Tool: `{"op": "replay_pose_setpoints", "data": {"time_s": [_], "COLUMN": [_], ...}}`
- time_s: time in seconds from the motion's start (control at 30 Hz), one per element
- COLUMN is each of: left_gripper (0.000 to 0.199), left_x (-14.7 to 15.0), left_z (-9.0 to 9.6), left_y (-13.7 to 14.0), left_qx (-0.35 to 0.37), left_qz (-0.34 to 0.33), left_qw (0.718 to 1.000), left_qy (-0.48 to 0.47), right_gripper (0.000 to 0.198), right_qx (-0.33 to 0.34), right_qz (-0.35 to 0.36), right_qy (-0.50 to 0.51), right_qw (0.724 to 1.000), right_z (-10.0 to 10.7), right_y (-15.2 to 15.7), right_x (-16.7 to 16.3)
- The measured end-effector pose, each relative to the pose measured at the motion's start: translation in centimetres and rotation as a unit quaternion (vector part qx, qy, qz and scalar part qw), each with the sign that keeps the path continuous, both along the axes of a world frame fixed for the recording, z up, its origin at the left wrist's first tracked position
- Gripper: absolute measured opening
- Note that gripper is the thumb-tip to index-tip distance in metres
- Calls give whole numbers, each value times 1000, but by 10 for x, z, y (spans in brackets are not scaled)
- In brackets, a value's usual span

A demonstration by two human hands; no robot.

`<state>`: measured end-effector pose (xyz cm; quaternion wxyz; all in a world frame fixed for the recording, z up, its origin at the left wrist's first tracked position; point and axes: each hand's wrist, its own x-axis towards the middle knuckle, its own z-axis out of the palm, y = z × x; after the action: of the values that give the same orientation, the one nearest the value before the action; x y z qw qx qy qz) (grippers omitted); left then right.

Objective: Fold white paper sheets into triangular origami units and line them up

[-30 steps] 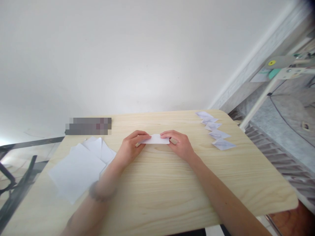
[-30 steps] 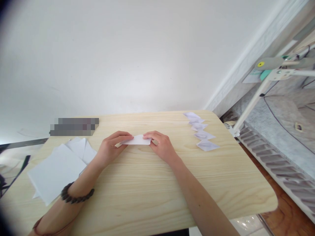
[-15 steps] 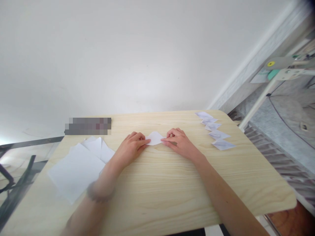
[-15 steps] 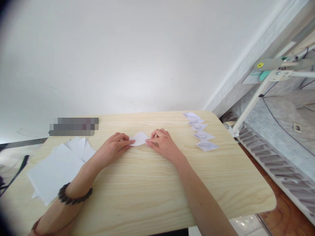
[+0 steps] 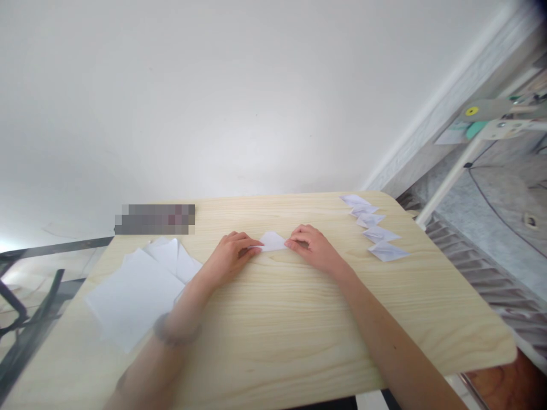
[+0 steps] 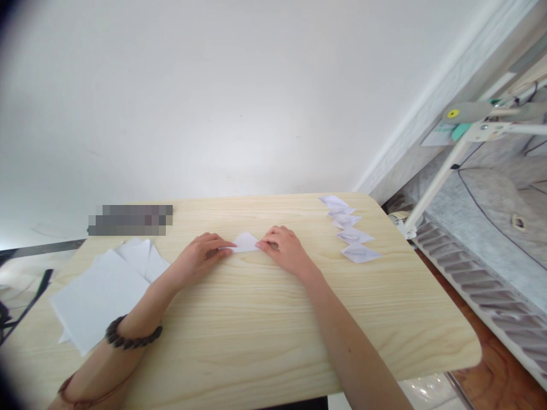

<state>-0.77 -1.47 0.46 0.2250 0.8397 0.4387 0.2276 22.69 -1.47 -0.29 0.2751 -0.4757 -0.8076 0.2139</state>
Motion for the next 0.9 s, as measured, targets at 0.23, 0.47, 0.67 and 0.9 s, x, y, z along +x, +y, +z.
{"op": "replay_pose_setpoints", "data": {"time_s": [0.23,0.47,0.67,0.9], "left_gripper": [29,28,26,26], "left_x": [2,5,4,3], "left_z": [1,-4,-8,-5], "left_y": [1,0,1,2], "left_qx": [-4,20,-7,-30], "left_qz": [24,55,100,104], "left_qw": [1000,998,994,994], "left_qy": [11,36,30,20], "right_gripper": [15,16,14,12], "right_qx": [-12,9,17,11], "right_qz": [-47,-75,-89,-90], "right_qy": [-11,-55,-82,-65], "right_qw": [999,996,993,994], "right_z": [-4,-2,-3,-6], "right_y": [3,-2,-2,2], "right_x": [-7,-12,-15,-14]}}
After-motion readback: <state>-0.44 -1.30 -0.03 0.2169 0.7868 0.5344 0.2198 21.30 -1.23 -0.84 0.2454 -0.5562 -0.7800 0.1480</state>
